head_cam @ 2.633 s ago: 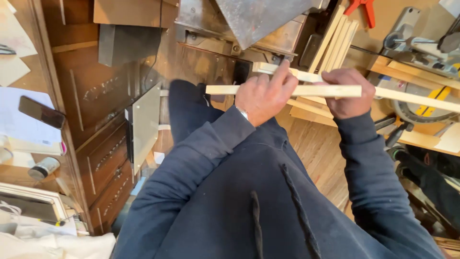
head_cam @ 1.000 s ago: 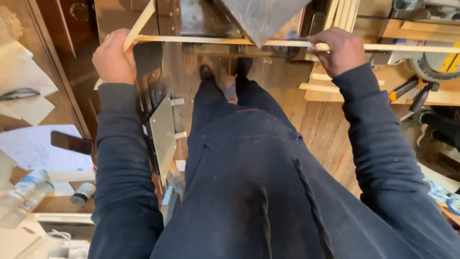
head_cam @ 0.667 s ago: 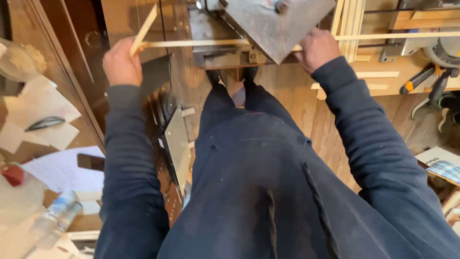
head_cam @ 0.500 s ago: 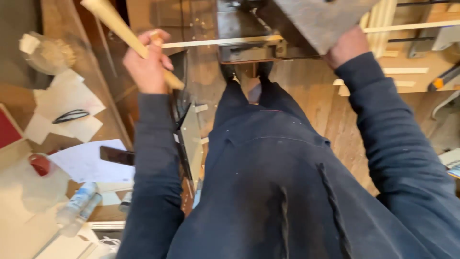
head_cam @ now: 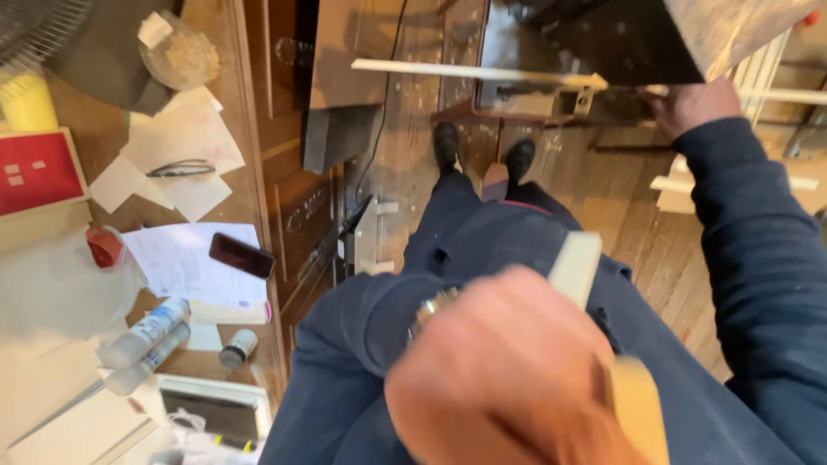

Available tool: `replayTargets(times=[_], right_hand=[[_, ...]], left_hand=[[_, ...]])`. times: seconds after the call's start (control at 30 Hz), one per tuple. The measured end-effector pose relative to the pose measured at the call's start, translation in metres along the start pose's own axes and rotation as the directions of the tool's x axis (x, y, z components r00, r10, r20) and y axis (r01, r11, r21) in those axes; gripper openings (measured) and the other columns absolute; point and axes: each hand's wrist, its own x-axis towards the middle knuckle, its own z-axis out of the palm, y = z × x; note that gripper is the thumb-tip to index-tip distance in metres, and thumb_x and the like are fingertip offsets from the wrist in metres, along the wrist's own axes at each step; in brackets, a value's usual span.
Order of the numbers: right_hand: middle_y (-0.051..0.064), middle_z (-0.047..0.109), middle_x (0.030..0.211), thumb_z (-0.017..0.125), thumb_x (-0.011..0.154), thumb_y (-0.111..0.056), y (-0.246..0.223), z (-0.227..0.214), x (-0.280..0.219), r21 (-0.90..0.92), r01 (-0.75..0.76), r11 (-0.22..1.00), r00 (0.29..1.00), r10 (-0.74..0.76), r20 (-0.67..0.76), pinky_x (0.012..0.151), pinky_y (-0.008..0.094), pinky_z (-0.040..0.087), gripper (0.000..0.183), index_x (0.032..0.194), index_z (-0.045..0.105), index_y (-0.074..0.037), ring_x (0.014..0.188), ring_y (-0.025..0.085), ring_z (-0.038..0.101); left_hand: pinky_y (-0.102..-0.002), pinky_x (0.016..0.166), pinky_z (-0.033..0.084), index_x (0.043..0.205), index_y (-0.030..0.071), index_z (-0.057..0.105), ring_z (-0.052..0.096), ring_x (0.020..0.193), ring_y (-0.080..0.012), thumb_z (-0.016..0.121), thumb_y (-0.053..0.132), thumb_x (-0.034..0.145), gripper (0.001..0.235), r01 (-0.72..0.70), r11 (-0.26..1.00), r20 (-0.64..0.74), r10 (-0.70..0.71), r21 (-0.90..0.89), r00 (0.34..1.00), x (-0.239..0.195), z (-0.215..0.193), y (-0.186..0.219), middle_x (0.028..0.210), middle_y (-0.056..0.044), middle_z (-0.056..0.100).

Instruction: Cutting thin wood strips using a manual foot-operated miter chopper machine.

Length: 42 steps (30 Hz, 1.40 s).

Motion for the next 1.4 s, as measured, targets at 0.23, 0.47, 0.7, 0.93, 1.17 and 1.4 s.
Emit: replayTargets(times=[0.23, 0.47, 0.7, 0.93, 1.17, 1.4], right_hand=[[0.021, 0.073, 0.091, 0.073, 0.107, -0.04, 0.007, 0.009, -0.006, -0.16, -0.174, 0.972, 0.966, 0.2, 0.164, 0.078, 0.05, 0.057, 0.028, 0.113, 0.08, -0.014, 0.084, 0.042, 0.068], [0.015, 0.073, 0.101, 0.071, 0.109, -0.031, 0.013, 0.005, -0.007, -0.102, 0.021, 0.995, 1.0, -0.019, 0.017, 0.08, 0.047, 0.056, 0.024, 0.106, 0.077, -0.008, 0.092, 0.038, 0.068], [0.014, 0.073, 0.105, 0.071, 0.108, -0.028, 0.009, 0.003, -0.001, -0.063, 0.057, 0.996, 0.998, -0.058, -0.018, 0.084, 0.045, 0.057, 0.023, 0.107, 0.076, -0.005, 0.092, 0.037, 0.068], [0.016, 0.073, 0.107, 0.071, 0.108, -0.029, 0.003, -0.002, 0.004, -0.047, 0.0, 0.999, 1.0, 0.0, 0.013, 0.08, 0.047, 0.056, 0.025, 0.108, 0.077, -0.005, 0.091, 0.038, 0.068], [0.017, 0.074, 0.106, 0.07, 0.104, -0.025, 0.008, 0.002, 0.002, 0.003, 0.014, 1.0, 1.0, -0.014, 0.015, 0.082, 0.047, 0.057, 0.021, 0.107, 0.077, -0.006, 0.091, 0.038, 0.068], [0.018, 0.072, 0.098, 0.07, 0.107, -0.028, 0.008, 0.004, 0.001, -0.07, -0.002, 0.998, 1.0, 0.003, 0.018, 0.083, 0.048, 0.056, 0.025, 0.102, 0.077, -0.004, 0.091, 0.038, 0.067]], left_hand=[[-0.049, 0.096, 0.06, 0.114, 0.0, 0.062, 0.069, 0.107, -0.0409, 0.042, 0.038, 0.11, 0.043, 0.132, 0.985, 0.719, -0.011, -0.113, 0.695, 0.006, -0.071, -0.003, 0.116, -0.017, 0.067], [-0.03, 0.069, 0.044, 0.142, -0.003, 0.044, 0.046, 0.078, -0.0182, 0.046, 0.058, 0.108, 0.069, 0.14, 0.957, 0.331, -0.222, 0.254, 0.917, 0.047, -0.077, 0.0, 0.109, -0.011, 0.058], [-0.025, 0.072, 0.042, 0.156, -0.006, 0.045, 0.046, 0.081, -0.0089, 0.036, 0.067, 0.106, 0.089, 0.504, 0.856, -0.137, -0.515, -0.113, 0.846, 0.029, -0.223, -0.106, 0.105, -0.004, 0.058], [-0.03, 0.068, 0.05, 0.114, -0.001, 0.056, 0.059, 0.075, -0.014, 0.049, 0.026, 0.113, 0.029, 0.518, 0.855, -0.357, -0.494, -0.032, 0.793, 0.014, -0.255, -0.136, 0.095, -0.007, 0.061], [-0.034, 0.084, 0.057, 0.121, 0.004, 0.064, 0.07, 0.093, -0.0229, 0.064, 0.003, 0.102, 0.019, -0.051, 0.356, 0.135, -0.214, 0.933, 0.967, 0.077, -0.275, -0.117, 0.107, -0.011, 0.07], [-0.042, 0.089, 0.047, 0.12, 0.013, 0.071, 0.067, 0.106, -0.0273, 0.056, 0.001, 0.097, 0.029, -0.384, -0.074, 0.345, -0.31, 0.92, 0.886, 0.119, -0.312, -0.191, 0.115, -0.005, 0.075]])
